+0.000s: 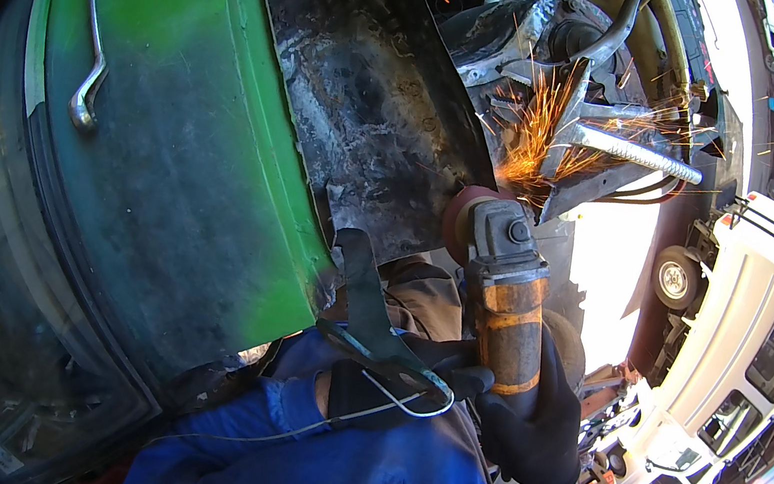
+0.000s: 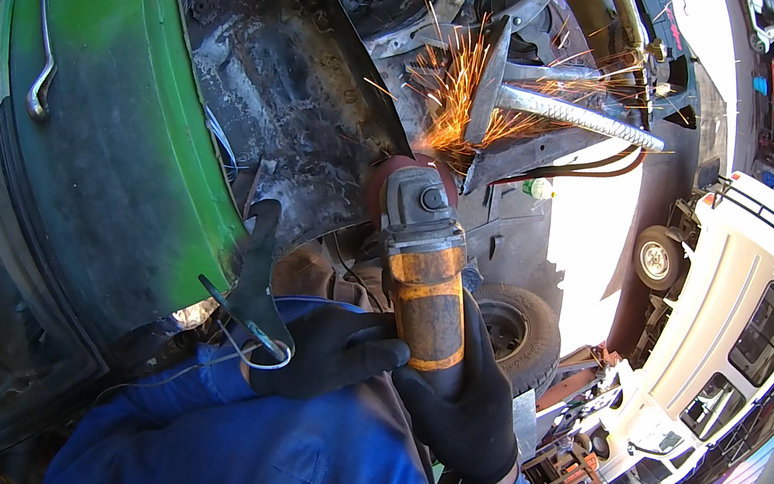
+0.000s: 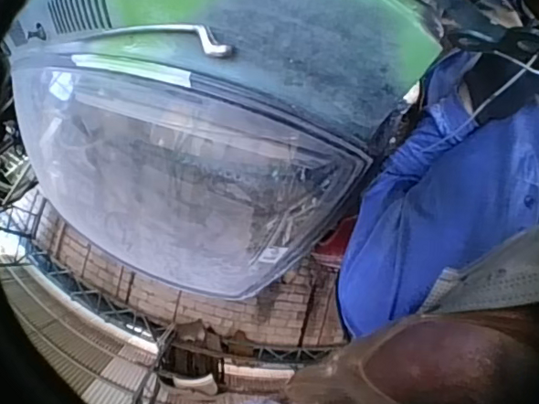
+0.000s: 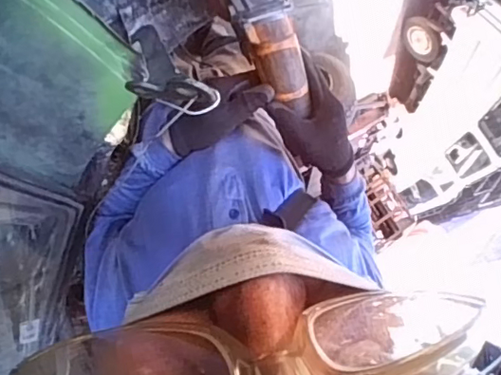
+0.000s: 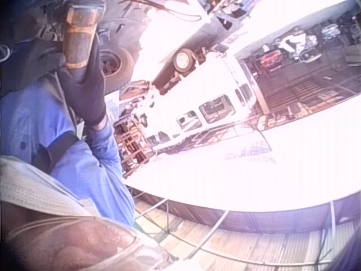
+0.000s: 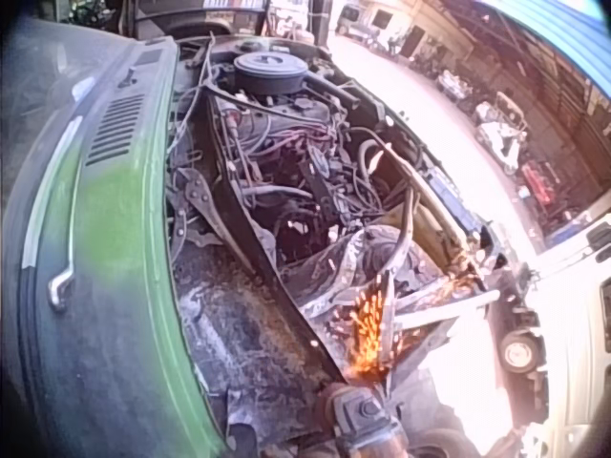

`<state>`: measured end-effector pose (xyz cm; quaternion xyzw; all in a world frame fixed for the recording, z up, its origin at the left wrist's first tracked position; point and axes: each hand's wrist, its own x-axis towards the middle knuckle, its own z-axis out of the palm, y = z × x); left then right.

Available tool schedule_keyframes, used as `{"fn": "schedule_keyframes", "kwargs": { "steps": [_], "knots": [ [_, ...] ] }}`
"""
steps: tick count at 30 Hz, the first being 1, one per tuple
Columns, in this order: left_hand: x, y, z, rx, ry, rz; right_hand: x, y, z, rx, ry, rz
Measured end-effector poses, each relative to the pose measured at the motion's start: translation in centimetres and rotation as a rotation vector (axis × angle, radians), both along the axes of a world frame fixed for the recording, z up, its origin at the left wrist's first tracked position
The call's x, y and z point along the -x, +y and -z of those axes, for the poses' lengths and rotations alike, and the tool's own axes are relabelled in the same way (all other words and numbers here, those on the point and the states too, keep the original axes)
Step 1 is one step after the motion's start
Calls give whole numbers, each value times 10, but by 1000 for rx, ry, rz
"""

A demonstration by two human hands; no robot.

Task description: The person uses a cutting torch to sever a metal bracket attached to a green vehicle's front frame, then uses an angle grinder to smooth the cut edges. The person removes the cut metal piece and continues grinding the frame area.

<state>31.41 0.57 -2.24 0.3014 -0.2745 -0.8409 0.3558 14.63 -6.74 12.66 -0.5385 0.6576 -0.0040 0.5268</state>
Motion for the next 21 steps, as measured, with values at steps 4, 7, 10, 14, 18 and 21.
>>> {"fn": "schedule_keyframes", "kwargs": {
  "steps": [4, 7, 10, 14, 18, 21],
  "knots": [
    [-1, -1, 0, 20, -44, 35, -2, 0, -3, -62, 16, 56],
    [-3, -2, 2, 35, -19, 64, -4, -1, -3, -44, -19, 48],
    [-3, -1, 1, 29, -20, 55, -5, -2, -4, -44, -11, 32],
    [-4, 1, 0, -12, 5, 31, -9, -1, -8, -74, 8, 61],
    [-1, 2, 3, 18, 35, -21, -9, -2, -7, -69, 3, 44],
    [2, 2, 4, 36, 49, -73, -8, -2, -6, -68, -12, 52]
  ]
}}
